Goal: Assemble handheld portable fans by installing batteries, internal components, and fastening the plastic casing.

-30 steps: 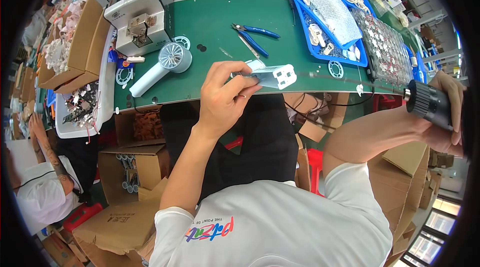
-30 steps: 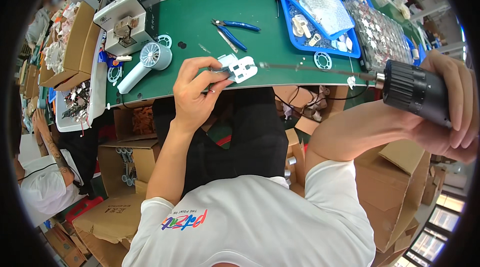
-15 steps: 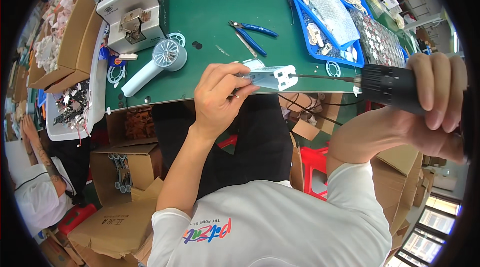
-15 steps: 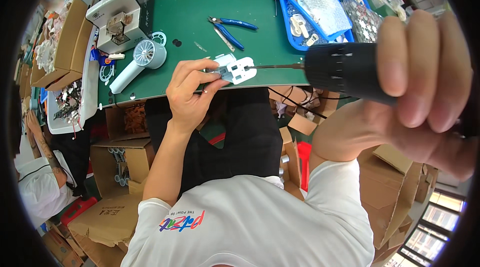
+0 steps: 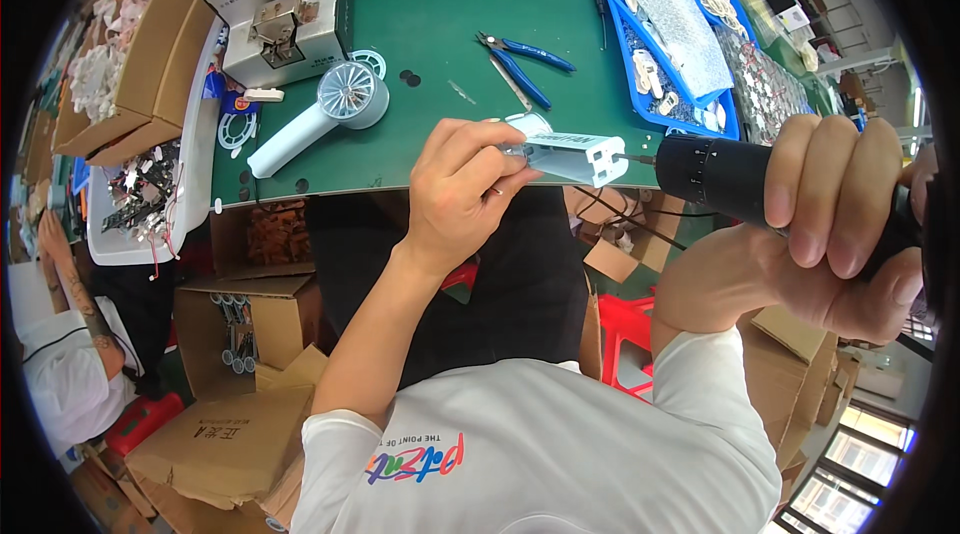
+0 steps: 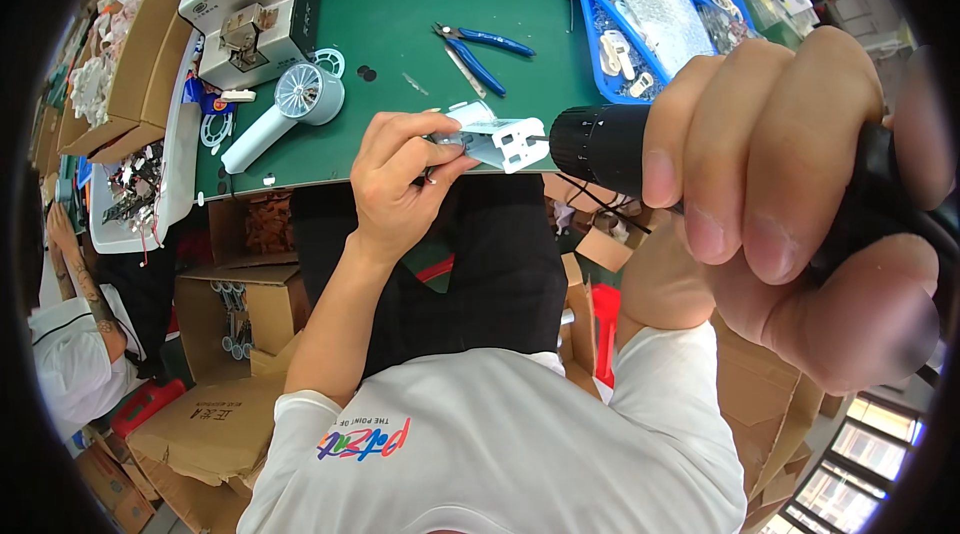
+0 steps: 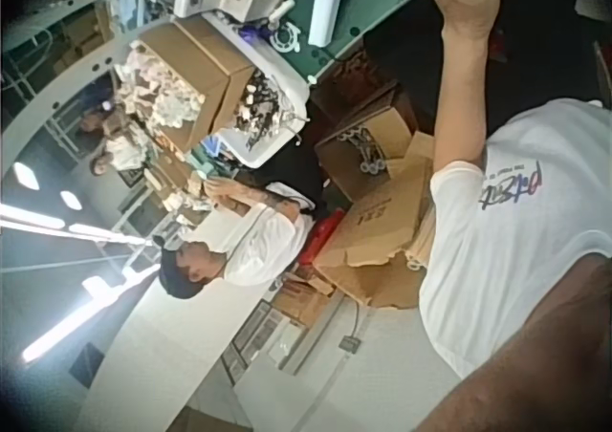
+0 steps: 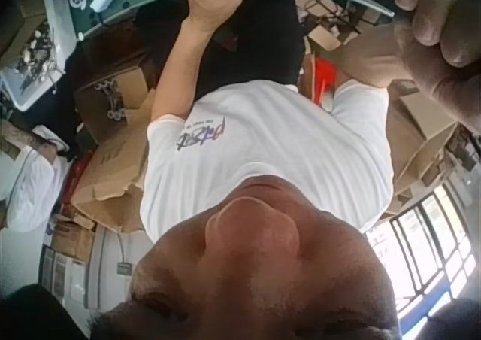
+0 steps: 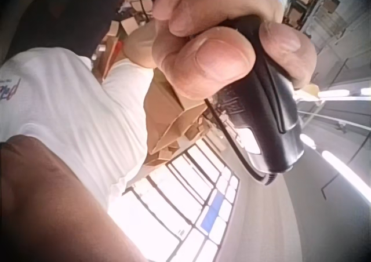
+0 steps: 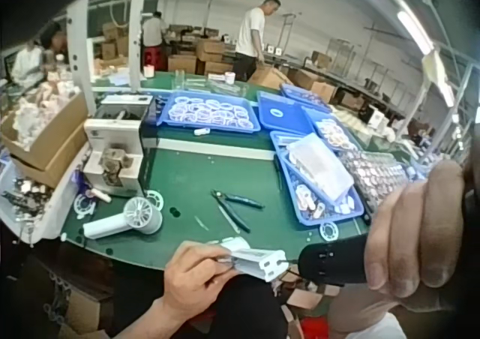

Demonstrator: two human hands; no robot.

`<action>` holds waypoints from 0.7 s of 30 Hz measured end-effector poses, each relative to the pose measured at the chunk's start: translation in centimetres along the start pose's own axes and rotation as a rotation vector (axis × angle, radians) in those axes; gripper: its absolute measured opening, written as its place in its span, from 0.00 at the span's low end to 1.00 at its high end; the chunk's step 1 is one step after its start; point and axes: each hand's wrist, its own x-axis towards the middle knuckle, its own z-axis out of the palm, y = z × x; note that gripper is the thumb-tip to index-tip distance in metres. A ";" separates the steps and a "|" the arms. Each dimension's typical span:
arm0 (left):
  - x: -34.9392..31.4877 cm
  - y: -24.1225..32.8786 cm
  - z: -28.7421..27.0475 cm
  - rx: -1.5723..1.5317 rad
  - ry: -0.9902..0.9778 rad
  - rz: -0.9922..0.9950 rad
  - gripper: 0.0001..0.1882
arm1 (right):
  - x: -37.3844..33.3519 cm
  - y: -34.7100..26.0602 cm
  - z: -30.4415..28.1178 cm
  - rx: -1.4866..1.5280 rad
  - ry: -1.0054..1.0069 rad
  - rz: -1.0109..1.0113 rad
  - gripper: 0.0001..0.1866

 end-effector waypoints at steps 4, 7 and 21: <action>-0.1 -0.1 0.0 -0.003 -0.001 0.000 0.11 | 0.0 -0.3 0.1 -0.014 0.001 0.027 0.20; -0.1 -0.2 0.1 -0.002 -0.003 0.000 0.11 | 0.0 -0.4 0.0 -0.006 -0.013 0.053 0.19; -0.1 0.4 0.0 0.032 -0.003 0.003 0.12 | -0.8 -0.9 -0.2 0.097 0.073 0.006 0.19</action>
